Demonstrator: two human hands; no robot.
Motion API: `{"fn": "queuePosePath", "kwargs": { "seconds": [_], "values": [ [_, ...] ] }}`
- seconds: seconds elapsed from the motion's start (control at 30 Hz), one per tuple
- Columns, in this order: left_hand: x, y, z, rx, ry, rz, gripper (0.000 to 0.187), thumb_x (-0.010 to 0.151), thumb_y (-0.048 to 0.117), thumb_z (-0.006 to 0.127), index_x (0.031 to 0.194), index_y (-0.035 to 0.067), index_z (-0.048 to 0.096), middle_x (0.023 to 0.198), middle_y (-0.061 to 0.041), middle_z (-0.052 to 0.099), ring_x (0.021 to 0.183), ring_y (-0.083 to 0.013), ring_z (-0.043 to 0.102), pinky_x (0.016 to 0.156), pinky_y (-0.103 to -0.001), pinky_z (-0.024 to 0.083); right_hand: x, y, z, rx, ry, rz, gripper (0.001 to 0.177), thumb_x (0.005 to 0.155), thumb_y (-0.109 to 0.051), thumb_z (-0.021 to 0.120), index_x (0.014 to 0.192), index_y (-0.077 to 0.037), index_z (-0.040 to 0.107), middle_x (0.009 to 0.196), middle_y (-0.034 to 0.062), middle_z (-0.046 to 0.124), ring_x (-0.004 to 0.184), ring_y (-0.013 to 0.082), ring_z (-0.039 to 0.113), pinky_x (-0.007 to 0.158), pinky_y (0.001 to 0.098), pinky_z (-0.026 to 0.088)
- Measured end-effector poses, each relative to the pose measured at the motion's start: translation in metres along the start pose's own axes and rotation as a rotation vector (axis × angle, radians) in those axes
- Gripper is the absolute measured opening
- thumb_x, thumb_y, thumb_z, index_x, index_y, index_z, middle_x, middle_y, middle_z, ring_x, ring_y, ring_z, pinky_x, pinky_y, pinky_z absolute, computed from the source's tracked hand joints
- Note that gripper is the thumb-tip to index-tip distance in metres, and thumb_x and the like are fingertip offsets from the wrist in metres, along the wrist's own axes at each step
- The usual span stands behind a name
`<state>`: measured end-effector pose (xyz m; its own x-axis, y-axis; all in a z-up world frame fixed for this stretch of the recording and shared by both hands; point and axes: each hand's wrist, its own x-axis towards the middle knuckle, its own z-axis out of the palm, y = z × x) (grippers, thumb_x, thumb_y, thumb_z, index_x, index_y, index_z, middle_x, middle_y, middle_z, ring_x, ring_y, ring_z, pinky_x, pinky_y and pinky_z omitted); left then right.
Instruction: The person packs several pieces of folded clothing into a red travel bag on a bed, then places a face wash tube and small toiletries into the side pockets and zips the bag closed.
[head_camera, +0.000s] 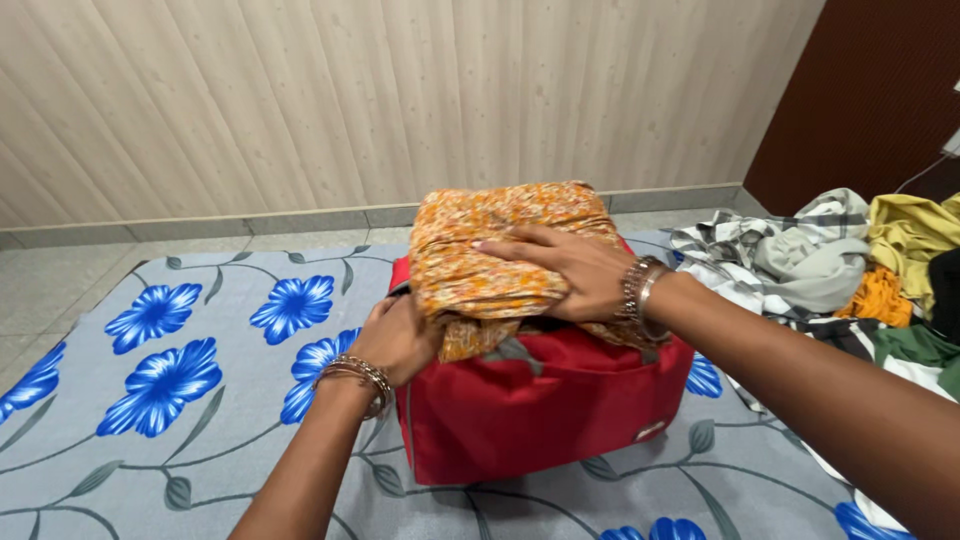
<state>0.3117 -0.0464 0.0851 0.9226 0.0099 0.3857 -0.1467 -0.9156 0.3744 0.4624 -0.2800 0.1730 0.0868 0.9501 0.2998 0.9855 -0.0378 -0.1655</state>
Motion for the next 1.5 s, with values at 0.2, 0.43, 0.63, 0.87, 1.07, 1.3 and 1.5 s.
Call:
{"fn": "queuePosePath", "kwargs": {
  "seconds": [0.2,0.43,0.63,0.87,1.07,1.3,1.5],
  "values": [
    [0.002,0.049,-0.023,-0.021,-0.331,-0.011,0.038,0.089,0.039,0.054,0.096,0.006,0.071,0.091,-0.016,0.073,0.089,-0.0294,0.069,0.082,-0.041,0.052,0.029,-0.012,0.011,-0.508,-0.266,0.103,0.100,0.066,-0.064,0.080,0.155,-0.050,0.036,0.162,0.0133,0.031,0.131,0.0434,0.041,0.093,0.0631,0.043],
    [-0.027,0.086,-0.045,-0.244,-0.059,-0.035,0.043,0.103,0.034,0.050,0.087,-0.004,0.062,0.071,-0.021,0.061,0.065,-0.0298,0.059,0.067,-0.042,0.048,0.003,0.007,0.040,-0.599,-0.312,-0.231,0.076,0.064,-0.046,0.079,0.136,-0.035,0.060,0.160,0.0210,0.031,0.136,0.0473,0.035,0.088,0.0638,0.042],
    [-0.024,0.094,-0.023,-0.306,0.149,-0.034,0.035,0.095,0.034,0.057,0.093,0.003,0.075,0.078,-0.020,0.071,0.067,-0.0317,0.072,0.061,-0.041,0.055,-0.011,0.002,0.050,-0.579,-0.493,-0.363,0.053,0.076,-0.040,0.073,0.128,-0.031,0.065,0.157,0.0129,0.036,0.137,0.0418,0.036,0.094,0.0633,0.040],
    [-0.012,0.065,-0.028,0.066,0.021,-0.202,0.030,0.089,0.038,0.063,0.093,0.011,0.076,0.086,-0.014,0.075,0.084,-0.0335,0.071,0.075,-0.046,0.056,-0.032,0.004,0.052,-0.231,-0.190,-0.085,0.085,0.063,-0.023,0.076,0.145,-0.033,0.055,0.163,0.0047,0.033,0.144,0.0341,0.033,0.110,0.0605,0.027],
    [0.032,0.065,-0.024,0.160,0.059,0.226,0.064,0.081,0.048,0.065,0.142,0.031,0.053,0.146,-0.010,0.049,0.138,-0.0346,0.043,0.114,-0.055,0.039,-0.043,0.031,0.055,0.741,0.285,0.198,0.040,0.081,-0.014,0.057,0.120,-0.006,0.058,0.131,0.0137,0.050,0.126,0.0338,0.051,0.108,0.0548,0.041],
    [0.056,0.070,0.000,0.463,-0.413,0.045,0.116,0.068,0.081,0.072,0.158,0.051,0.005,0.170,-0.017,-0.003,0.154,-0.0464,0.001,0.116,-0.071,0.014,-0.063,0.015,0.051,-0.212,0.177,0.959,0.073,0.068,-0.069,0.073,0.109,-0.011,0.054,0.107,0.0100,0.057,0.107,0.0299,0.056,0.090,0.0472,0.044],
    [0.048,0.064,0.018,0.557,-0.407,0.081,0.120,0.070,0.077,0.075,0.159,0.047,0.001,0.169,-0.019,-0.007,0.150,-0.0493,0.002,0.110,-0.074,0.018,-0.083,0.035,0.046,-0.235,-0.237,0.814,0.086,0.074,-0.092,0.054,0.129,-0.027,0.069,0.108,0.0076,0.071,0.112,0.0325,0.059,0.091,0.0517,0.039]
  ]
}}
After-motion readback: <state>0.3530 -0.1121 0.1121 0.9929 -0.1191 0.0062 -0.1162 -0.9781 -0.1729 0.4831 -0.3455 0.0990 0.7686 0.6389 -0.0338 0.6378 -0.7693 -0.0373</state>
